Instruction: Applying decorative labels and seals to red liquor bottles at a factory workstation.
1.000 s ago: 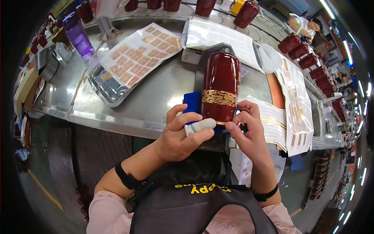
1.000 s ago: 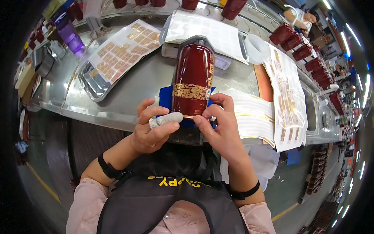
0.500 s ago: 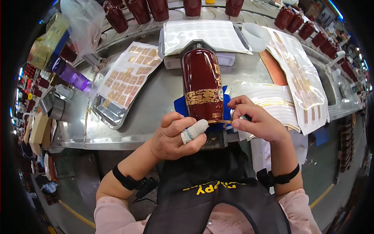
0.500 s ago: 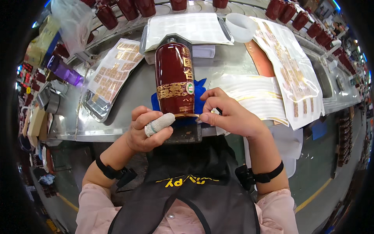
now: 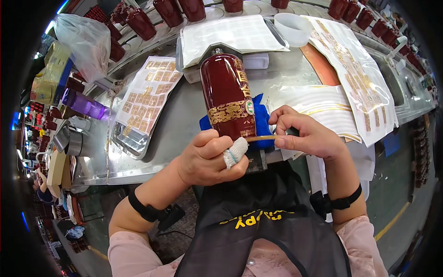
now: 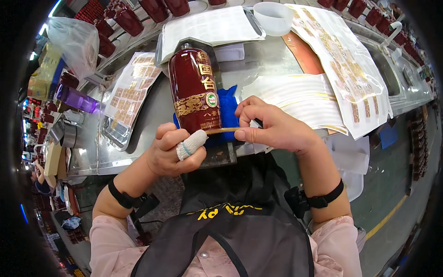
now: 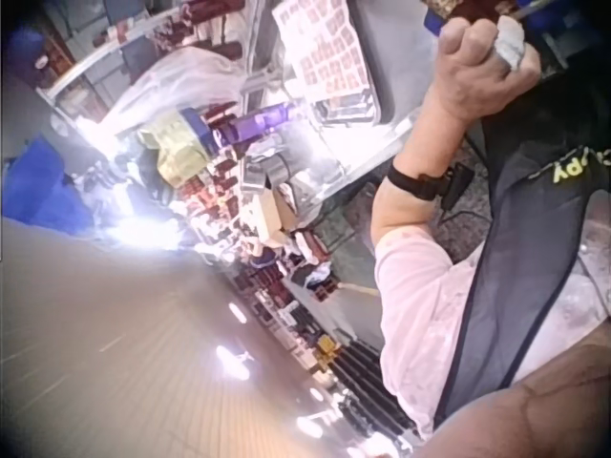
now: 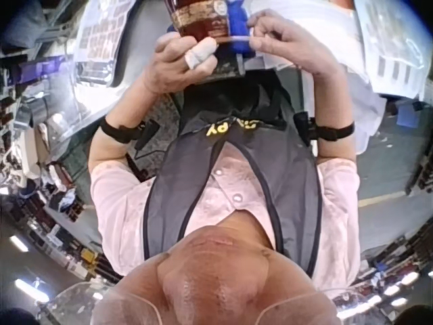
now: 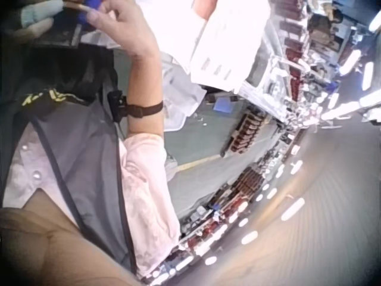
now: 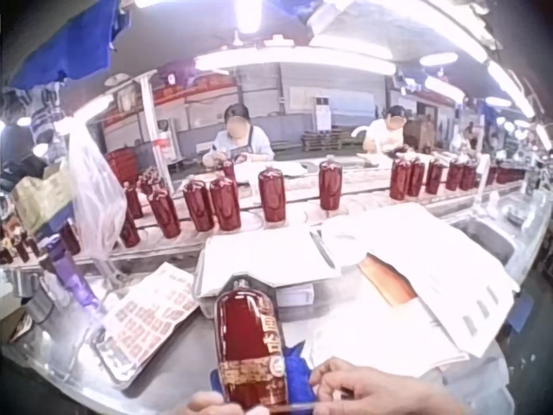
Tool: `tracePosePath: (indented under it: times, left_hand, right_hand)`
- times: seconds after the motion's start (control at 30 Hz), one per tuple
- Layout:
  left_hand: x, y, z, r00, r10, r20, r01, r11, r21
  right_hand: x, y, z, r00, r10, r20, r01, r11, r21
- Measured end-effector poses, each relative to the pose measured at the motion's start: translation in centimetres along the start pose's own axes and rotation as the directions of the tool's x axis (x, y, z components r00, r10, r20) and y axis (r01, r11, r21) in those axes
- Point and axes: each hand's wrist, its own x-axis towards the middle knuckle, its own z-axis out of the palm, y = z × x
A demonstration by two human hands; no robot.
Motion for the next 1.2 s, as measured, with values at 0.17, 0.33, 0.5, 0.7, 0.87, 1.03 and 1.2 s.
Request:
tracePosePath:
  times: [0.17,0.33,0.5,0.7,0.87,1.03,1.2]
  left_hand:
    - [-0.1,0.3,0.3,0.995,0.067,0.075,-0.08,0.979,0.189]
    - [-0.3,0.7,1.5,0.999,0.029,0.045,-0.04,0.965,0.259]
    - [0.1,0.5,1.6,0.999,0.035,0.017,-0.038,0.971,0.237]
    - [-0.2,0.6,1.0,0.997,-0.083,0.005,0.083,0.997,0.003]
    - [-0.3,0.5,1.1,0.998,-0.068,0.003,0.068,0.997,0.037]
    - [0.0,0.5,1.1,0.999,-0.043,-0.004,0.044,0.997,0.064]
    - [-0.3,0.4,1.1,0.999,-0.038,0.005,0.038,0.999,0.037]
  right_hand:
    - [0.0,0.2,0.2,0.997,-0.042,-0.062,0.041,0.999,-0.008]
    - [0.1,0.7,0.3,0.996,-0.049,-0.069,0.048,0.999,-0.02]
    - [0.4,0.5,0.1,1.0,0.011,-0.029,-0.011,1.0,-0.01]
    - [0.0,0.6,-0.3,1.0,-0.003,-0.024,0.003,1.0,-0.021]
    - [-1.3,-0.8,-0.9,0.998,-0.046,-0.04,0.044,0.998,-0.049]
    - [-1.1,0.5,-1.3,0.998,-0.04,-0.057,0.037,0.998,-0.049]
    - [-0.8,0.7,-1.1,0.997,-0.028,-0.072,0.027,0.999,-0.025]
